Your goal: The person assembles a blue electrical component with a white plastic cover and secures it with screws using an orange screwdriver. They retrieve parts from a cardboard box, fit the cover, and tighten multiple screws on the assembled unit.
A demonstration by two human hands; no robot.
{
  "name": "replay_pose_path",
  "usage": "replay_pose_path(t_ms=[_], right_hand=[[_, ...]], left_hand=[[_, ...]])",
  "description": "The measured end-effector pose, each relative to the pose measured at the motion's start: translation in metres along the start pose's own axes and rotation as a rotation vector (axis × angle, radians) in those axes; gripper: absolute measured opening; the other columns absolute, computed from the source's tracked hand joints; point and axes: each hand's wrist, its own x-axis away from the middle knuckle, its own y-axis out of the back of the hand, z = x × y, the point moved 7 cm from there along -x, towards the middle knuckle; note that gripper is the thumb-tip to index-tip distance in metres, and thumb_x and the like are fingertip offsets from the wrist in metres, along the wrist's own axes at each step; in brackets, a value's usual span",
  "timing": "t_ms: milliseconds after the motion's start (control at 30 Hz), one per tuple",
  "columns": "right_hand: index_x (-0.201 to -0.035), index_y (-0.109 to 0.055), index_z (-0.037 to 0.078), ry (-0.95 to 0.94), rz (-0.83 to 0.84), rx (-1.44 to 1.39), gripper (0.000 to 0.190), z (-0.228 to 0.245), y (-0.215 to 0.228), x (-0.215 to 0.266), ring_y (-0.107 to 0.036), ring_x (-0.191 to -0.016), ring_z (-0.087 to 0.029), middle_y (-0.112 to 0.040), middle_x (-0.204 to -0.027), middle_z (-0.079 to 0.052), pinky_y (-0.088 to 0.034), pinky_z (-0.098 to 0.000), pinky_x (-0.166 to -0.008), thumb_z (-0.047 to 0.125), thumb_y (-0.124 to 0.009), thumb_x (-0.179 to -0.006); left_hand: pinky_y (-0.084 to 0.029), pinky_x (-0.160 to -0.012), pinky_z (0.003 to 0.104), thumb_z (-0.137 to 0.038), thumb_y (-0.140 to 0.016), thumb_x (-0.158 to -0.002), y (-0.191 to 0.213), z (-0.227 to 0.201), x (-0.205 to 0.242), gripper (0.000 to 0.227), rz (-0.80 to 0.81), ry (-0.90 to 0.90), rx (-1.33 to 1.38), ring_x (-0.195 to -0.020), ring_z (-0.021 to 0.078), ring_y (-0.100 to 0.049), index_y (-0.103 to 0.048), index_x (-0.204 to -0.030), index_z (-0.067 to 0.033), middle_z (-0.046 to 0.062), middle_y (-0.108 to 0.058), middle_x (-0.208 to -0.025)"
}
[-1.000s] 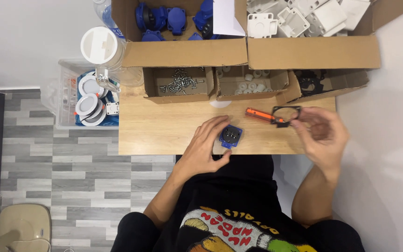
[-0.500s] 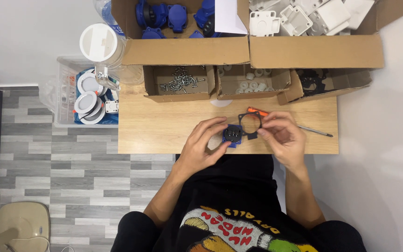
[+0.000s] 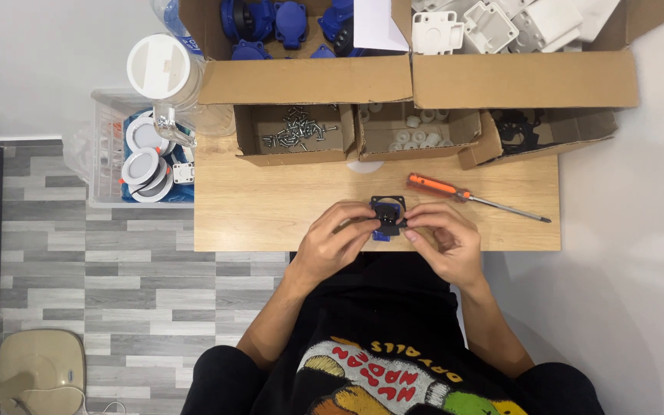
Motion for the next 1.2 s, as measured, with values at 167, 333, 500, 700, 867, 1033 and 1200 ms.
replay_pose_path(t_ms=[167,333,500,700,867,1033,1200], right_hand=[[-0.101,-0.083,-0.002,0.092,-0.002,0.212,0.016,0.018,-0.005,-0.005,-0.083,-0.091,-0.030,-0.081,-0.100,-0.017,-0.068,-0.0406,-0.079,-0.004,-0.089,-0.086],[-0.100,-0.085,0.003,0.154,-0.006,0.322,0.012,0.015,-0.004,-0.002,-0.083,-0.087,-0.030,-0.082,-0.096,-0.013,-0.068,-0.0402,-0.076,-0.005,-0.085,-0.090],[-0.101,-0.084,0.003,0.163,0.018,0.341,0.013,0.012,-0.006,0.001,-0.083,-0.089,-0.029,-0.082,-0.098,-0.012,-0.068,-0.0405,-0.078,-0.005,-0.084,-0.091],[-0.102,-0.085,0.003,0.222,0.008,0.386,0.013,0.007,-0.009,0.006,-0.082,-0.086,-0.026,-0.082,-0.098,-0.011,-0.068,-0.0383,-0.078,-0.005,-0.083,-0.092],[-0.102,-0.084,0.003,0.213,0.018,0.375,0.011,0.002,-0.011,0.009,-0.083,-0.085,-0.027,-0.082,-0.096,-0.011,-0.068,-0.0385,-0.076,-0.005,-0.082,-0.093],[-0.103,-0.083,0.003,0.184,0.045,0.342,0.011,-0.001,-0.010,0.009,-0.082,-0.086,-0.027,-0.081,-0.095,-0.011,-0.068,-0.0396,-0.077,-0.004,-0.079,-0.095],[-0.103,-0.082,0.002,0.189,0.060,0.357,0.010,-0.008,-0.010,0.014,-0.081,-0.087,-0.028,-0.079,-0.096,-0.011,-0.068,-0.0409,-0.077,-0.005,-0.079,-0.096]], left_hand=[[-0.070,-0.079,0.039,0.009,-0.081,-0.092,0.002,0.003,-0.004,0.016,0.007,0.024,-0.010,-0.100,0.0319,-0.081,-0.083,-0.103,-0.0025,0.013,-0.079,-0.107],[-0.070,-0.081,0.041,0.009,-0.079,-0.093,-0.001,0.005,0.000,0.015,0.019,0.013,-0.011,-0.102,0.0336,-0.081,-0.082,-0.104,-0.0006,0.015,-0.080,-0.108],[-0.070,-0.084,0.044,0.011,-0.079,-0.092,-0.003,0.008,0.004,0.016,0.023,0.028,0.005,-0.101,0.0343,-0.081,-0.082,-0.104,0.0001,0.016,-0.080,-0.107],[-0.069,-0.086,0.044,0.010,-0.078,-0.094,-0.005,0.013,0.010,0.015,0.024,0.013,0.003,-0.102,0.0333,-0.081,-0.082,-0.103,-0.0001,0.015,-0.080,-0.107],[-0.069,-0.086,0.044,0.011,-0.078,-0.094,-0.004,0.013,0.010,0.015,0.027,0.022,0.004,-0.101,0.0332,-0.082,-0.082,-0.103,-0.0001,0.015,-0.080,-0.107],[-0.067,-0.086,0.044,0.008,-0.079,-0.094,-0.004,0.015,0.012,0.015,0.045,0.030,-0.018,-0.102,0.0327,-0.081,-0.082,-0.104,-0.0026,0.014,-0.080,-0.107],[-0.067,-0.085,0.043,0.006,-0.080,-0.094,-0.005,0.015,0.014,0.013,0.064,0.047,-0.049,-0.100,0.0316,-0.081,-0.083,-0.101,-0.0047,0.012,-0.081,-0.104]])
